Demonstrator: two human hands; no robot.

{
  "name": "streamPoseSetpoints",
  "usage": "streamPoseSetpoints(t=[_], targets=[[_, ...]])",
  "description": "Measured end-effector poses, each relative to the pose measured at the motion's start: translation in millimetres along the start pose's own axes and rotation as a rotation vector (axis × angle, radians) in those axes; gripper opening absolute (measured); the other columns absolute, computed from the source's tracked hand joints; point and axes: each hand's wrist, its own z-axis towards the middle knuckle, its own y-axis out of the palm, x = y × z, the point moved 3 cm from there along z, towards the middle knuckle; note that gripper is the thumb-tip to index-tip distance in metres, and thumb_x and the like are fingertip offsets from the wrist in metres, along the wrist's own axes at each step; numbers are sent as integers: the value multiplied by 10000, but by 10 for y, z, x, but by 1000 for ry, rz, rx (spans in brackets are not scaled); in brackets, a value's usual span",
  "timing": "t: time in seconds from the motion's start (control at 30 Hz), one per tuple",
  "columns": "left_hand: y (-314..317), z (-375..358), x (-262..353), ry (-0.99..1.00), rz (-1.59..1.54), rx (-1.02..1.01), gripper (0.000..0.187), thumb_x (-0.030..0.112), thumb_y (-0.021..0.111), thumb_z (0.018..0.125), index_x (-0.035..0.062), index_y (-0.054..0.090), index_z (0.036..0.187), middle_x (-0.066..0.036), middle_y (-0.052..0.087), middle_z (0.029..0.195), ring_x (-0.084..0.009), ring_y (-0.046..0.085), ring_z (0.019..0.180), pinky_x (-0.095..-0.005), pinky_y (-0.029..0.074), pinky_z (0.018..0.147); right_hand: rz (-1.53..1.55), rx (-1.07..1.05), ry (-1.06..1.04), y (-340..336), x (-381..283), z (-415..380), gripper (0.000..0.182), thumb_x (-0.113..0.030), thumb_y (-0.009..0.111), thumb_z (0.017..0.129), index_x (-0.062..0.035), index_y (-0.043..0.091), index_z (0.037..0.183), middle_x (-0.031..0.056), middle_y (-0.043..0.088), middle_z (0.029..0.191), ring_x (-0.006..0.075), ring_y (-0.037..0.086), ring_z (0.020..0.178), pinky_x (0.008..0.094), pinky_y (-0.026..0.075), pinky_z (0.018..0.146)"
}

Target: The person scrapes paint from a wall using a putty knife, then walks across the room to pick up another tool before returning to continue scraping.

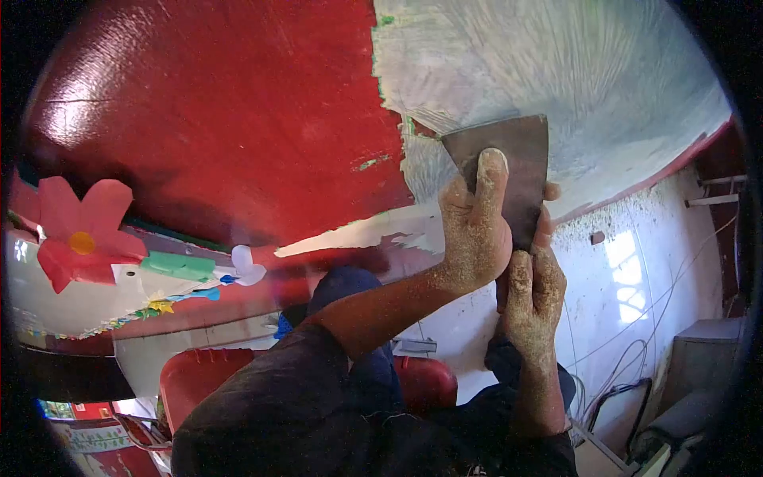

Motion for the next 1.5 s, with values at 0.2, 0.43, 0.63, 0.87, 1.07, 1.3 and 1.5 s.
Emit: streamPoseSetpoints(t=[0.2,0.43,0.63,0.87,1.07,1.3,1.5], targets=[[-5,25,16,151,102,-17,502,482,390,948,0,529,969,-126,620,748,-151,583,542,-253,484,439,147,-9,87,23,5,-6,498,-183,441,948,13,316,1388,-5,531,669,55,434,547,227,392,508],[3,-10,-37,84,38,19,476,452,395,956,-2,530,994,-121,625,751,-151,573,527,-257,485,449,168,-67,34,-36,131,22,507,-147,436,939,1,292,1402,-12,492,609,57,434,506,224,385,465],[16,42,-176,31,12,-4,437,395,372,977,-16,519,1000,-127,620,774,-150,572,552,-265,480,448,192,-135,95,-140,293,52,520,-198,429,960,-13,262,1417,-36,439,589,50,407,488,208,368,453],[-60,62,-61,182,90,-3,427,402,398,968,-8,510,1005,-137,621,775,-161,572,537,-267,480,448,158,-74,-19,-13,171,63,478,-152,458,944,3,341,1380,-23,448,593,54,418,513,212,372,478],[-39,10,138,70,60,-22,403,405,408,965,16,513,980,-137,627,800,-154,588,597,-260,487,470,212,-67,81,72,-17,37,502,-162,449,950,13,298,1395,-28,452,600,50,415,516,205,372,480],[34,-23,179,83,72,11,417,422,401,963,22,516,981,-127,608,735,-146,561,519,-255,459,426,225,-81,138,50,-12,-15,516,-192,448,952,16,292,1398,-25,453,608,49,418,522,212,372,478],[76,-94,142,60,95,-28,446,446,414,952,14,516,990,-126,602,728,-138,554,499,-255,458,410,173,-31,174,-23,-150,-158,497,-163,424,959,22,284,1399,-30,456,619,45,418,527,206,370,483]])
